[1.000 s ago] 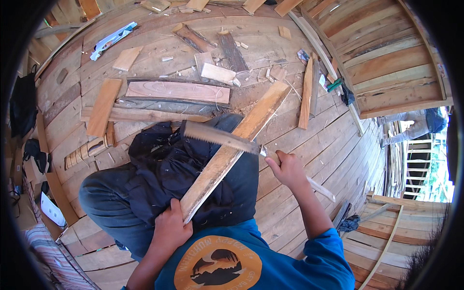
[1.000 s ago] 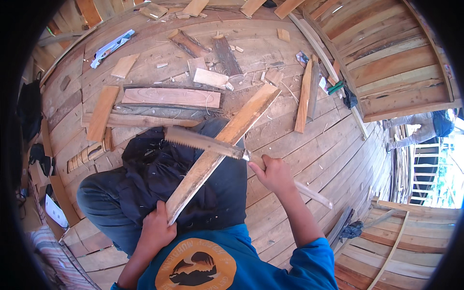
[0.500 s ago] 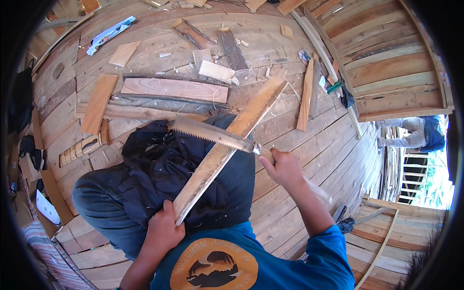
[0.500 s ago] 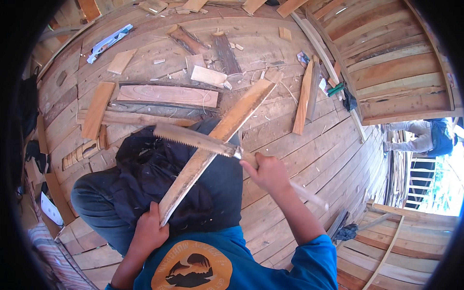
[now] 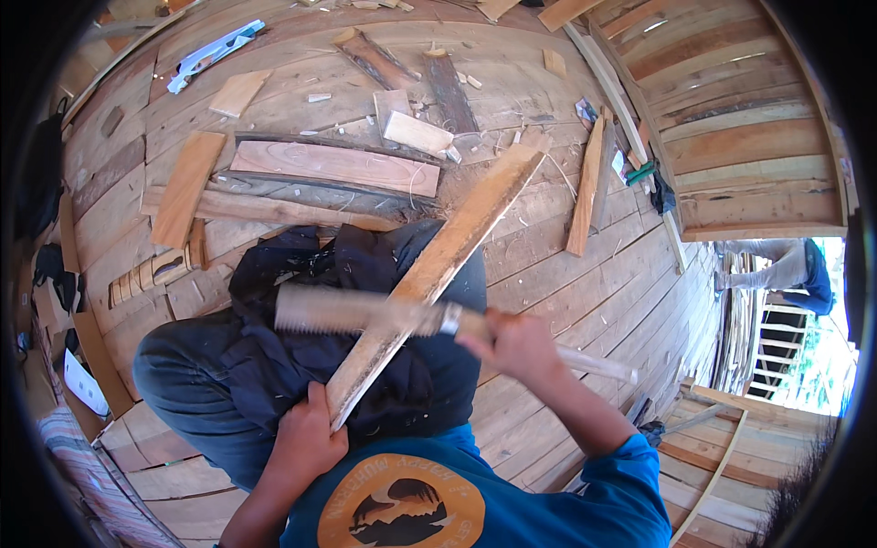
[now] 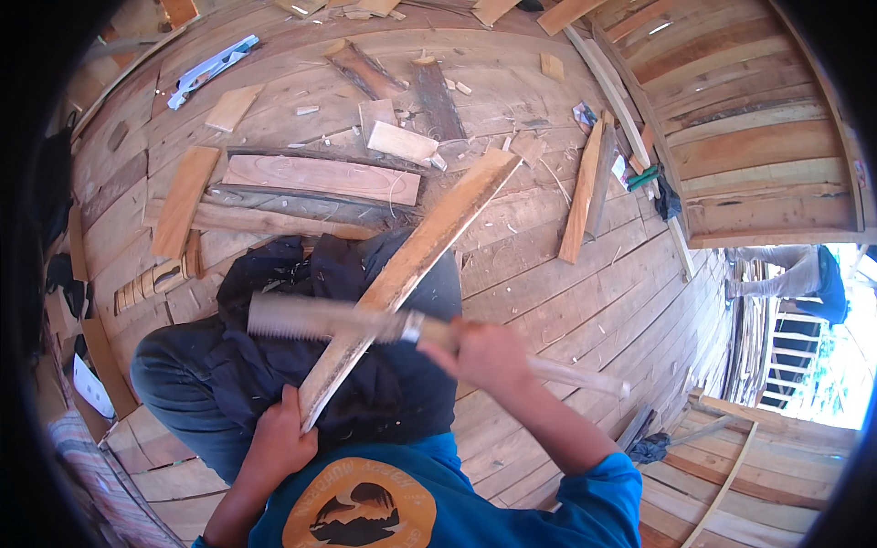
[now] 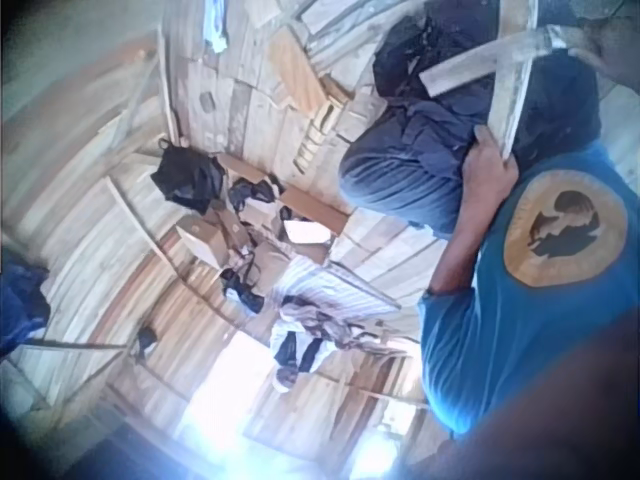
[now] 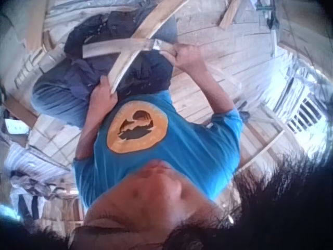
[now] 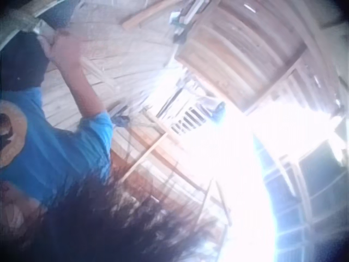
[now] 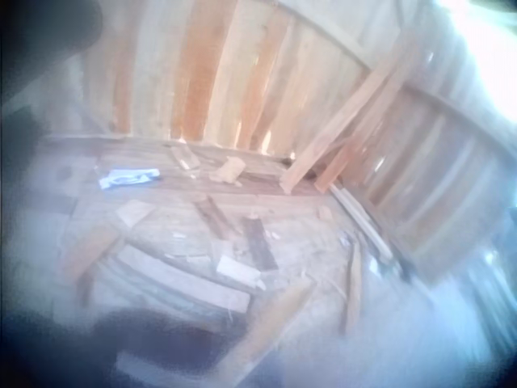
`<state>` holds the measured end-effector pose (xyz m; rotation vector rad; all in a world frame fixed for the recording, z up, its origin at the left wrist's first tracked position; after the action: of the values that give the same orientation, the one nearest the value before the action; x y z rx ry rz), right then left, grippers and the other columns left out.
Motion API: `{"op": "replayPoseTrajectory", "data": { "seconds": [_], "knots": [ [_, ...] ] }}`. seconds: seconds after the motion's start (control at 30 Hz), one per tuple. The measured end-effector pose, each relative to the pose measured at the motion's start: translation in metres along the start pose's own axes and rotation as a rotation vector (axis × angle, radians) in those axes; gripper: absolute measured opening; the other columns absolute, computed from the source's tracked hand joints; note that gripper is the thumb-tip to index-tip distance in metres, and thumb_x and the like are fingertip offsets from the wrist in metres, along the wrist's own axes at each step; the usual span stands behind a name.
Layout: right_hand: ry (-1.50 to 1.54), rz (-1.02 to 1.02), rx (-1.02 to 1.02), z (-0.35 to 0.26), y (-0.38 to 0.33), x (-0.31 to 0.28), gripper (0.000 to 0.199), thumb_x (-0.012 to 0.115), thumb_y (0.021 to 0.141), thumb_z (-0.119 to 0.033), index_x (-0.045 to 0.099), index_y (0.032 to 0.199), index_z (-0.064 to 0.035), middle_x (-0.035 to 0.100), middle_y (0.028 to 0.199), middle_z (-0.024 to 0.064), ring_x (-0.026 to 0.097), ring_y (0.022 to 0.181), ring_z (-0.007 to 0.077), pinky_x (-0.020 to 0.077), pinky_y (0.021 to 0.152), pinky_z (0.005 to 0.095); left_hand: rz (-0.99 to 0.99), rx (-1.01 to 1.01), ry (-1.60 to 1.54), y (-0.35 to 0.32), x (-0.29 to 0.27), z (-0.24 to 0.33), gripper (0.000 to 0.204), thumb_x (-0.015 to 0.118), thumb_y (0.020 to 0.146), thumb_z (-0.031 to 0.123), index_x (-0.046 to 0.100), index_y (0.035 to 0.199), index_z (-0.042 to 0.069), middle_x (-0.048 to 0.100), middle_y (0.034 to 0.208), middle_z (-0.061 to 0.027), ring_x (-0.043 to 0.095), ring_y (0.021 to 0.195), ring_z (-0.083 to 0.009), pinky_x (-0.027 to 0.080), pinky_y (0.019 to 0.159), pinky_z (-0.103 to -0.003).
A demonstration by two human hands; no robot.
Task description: The person saws a wooden board and a wooden stick by hand while sitting on the floor, using a saw to cut through the wood.
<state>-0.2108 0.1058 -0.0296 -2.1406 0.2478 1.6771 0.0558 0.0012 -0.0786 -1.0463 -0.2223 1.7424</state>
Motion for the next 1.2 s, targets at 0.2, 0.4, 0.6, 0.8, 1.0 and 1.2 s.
{"op": "replayPoseTrajectory", "data": {
  "seconds": [0.2,0.4,0.6,0.8,1.0,1.2],
  "knots": [
    [-0.062,0.108,0.174,0.071,0.026,-0.019,0.059,0.06,0.086,-0.061,0.056,0.069,-0.0039,0.057,0.053,0.0155,0.062,0.051,0.0365,0.0512,0.051,0.0457,0.035,0.083,0.015,0.001,0.0,0.007,0.036,0.062,0.073,0.009,0.043,0.102,-0.002,0.062,0.078,-0.0306,0.063,0.074,-0.048,0.052,0.069,-0.053],
    [-0.031,0.024,0.022,0.026,0.015,-0.005,0.06,0.06,0.085,-0.063,0.063,0.077,-0.0038,0.06,0.054,0.0134,0.064,0.053,0.0334,0.0509,0.051,0.0441,-0.048,0.015,-0.008,0.001,-0.001,-0.001,0.038,0.061,0.073,0.009,0.043,0.104,-0.003,0.061,0.079,-0.0314,0.062,0.076,-0.0496,0.051,0.07,-0.054],
    [-0.169,0.105,0.114,0.089,0.042,-0.025,0.056,0.063,0.083,-0.062,0.063,0.077,-0.0058,0.06,0.056,0.0128,0.063,0.051,0.0327,0.0503,0.05,0.0433,-0.063,0.02,-0.023,0.003,-0.002,0.005,0.041,0.062,0.073,0.008,0.041,0.106,-0.005,0.06,0.079,-0.0328,0.06,0.079,-0.0515,0.05,0.073,-0.055],
    [0.0,0.0,-0.113,-0.006,0.026,-0.003,0.056,0.064,0.084,-0.059,0.057,0.069,-0.0059,0.058,0.053,0.0147,0.062,0.052,0.0357,0.0519,0.051,0.0434,-0.072,-0.003,-0.011,0.003,0.001,-0.001,0.041,0.063,0.073,0.01,0.042,0.105,-0.005,0.061,0.08,-0.0312,0.062,0.077,-0.0492,0.051,0.071,-0.054],
    [-0.075,0.045,0.128,0.073,0.053,-0.024,0.058,0.061,0.085,-0.061,0.061,0.071,-0.0049,0.061,0.056,0.0153,0.065,0.054,0.0351,0.0527,0.052,0.0444,-0.047,0.066,0.022,0.006,0.002,0.005,0.045,0.064,0.072,0.011,0.043,0.108,-0.005,0.062,0.078,-0.0288,0.064,0.073,-0.0467,0.053,0.068,-0.052],
    [0.012,0.046,-0.052,0.025,0.039,-0.015,0.053,0.062,0.087,-0.057,0.065,0.074,-0.0052,0.059,0.055,0.0174,0.064,0.054,0.0358,0.0513,0.051,0.0445,-0.028,0.044,0.03,0.004,0.003,-0.002,0.046,0.064,0.071,0.011,0.043,0.109,-0.005,0.062,0.077,-0.0282,0.064,0.072,-0.0464,0.053,0.067,-0.052]
  ]
}}
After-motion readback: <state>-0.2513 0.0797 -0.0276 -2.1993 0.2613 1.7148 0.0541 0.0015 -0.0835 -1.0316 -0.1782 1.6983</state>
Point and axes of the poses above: each hand's wrist, its own y-axis towards the middle knuckle, its own x-axis out of the palm, z = x × y, the point moved 9 cm from there along y, towards the middle knuckle
